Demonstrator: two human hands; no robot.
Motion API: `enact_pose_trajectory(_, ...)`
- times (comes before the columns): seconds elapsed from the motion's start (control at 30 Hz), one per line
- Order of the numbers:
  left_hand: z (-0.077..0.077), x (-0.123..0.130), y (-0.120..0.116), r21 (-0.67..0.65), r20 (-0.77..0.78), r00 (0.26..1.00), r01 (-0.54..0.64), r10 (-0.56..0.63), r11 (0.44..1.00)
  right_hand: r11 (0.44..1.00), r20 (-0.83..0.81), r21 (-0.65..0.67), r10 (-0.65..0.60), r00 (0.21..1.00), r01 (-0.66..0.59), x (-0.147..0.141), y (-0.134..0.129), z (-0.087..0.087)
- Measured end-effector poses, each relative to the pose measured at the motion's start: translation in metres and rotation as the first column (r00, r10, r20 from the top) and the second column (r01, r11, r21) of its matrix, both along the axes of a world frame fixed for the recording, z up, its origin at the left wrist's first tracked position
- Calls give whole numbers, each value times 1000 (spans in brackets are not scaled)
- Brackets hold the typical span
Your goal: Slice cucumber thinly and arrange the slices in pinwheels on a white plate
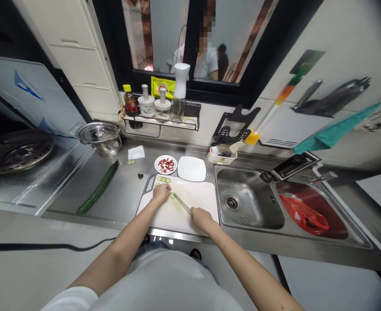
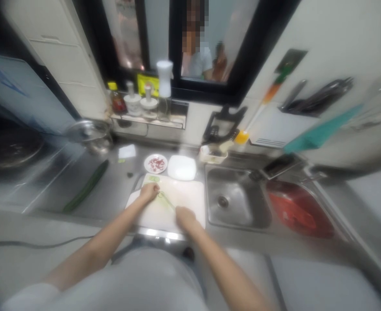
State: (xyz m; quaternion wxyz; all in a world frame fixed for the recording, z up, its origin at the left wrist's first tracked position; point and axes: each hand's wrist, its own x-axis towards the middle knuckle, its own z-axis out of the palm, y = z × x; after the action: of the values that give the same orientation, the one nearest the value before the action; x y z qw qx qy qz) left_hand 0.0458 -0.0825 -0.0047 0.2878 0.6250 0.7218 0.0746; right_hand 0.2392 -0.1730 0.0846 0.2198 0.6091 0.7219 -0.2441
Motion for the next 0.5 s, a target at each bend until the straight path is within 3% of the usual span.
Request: enact_pose_trajectory(0.5,3,0,0,1,0,1000,4,-4,1000,997,-11,69,44,999,-43,-2,-4,-6)
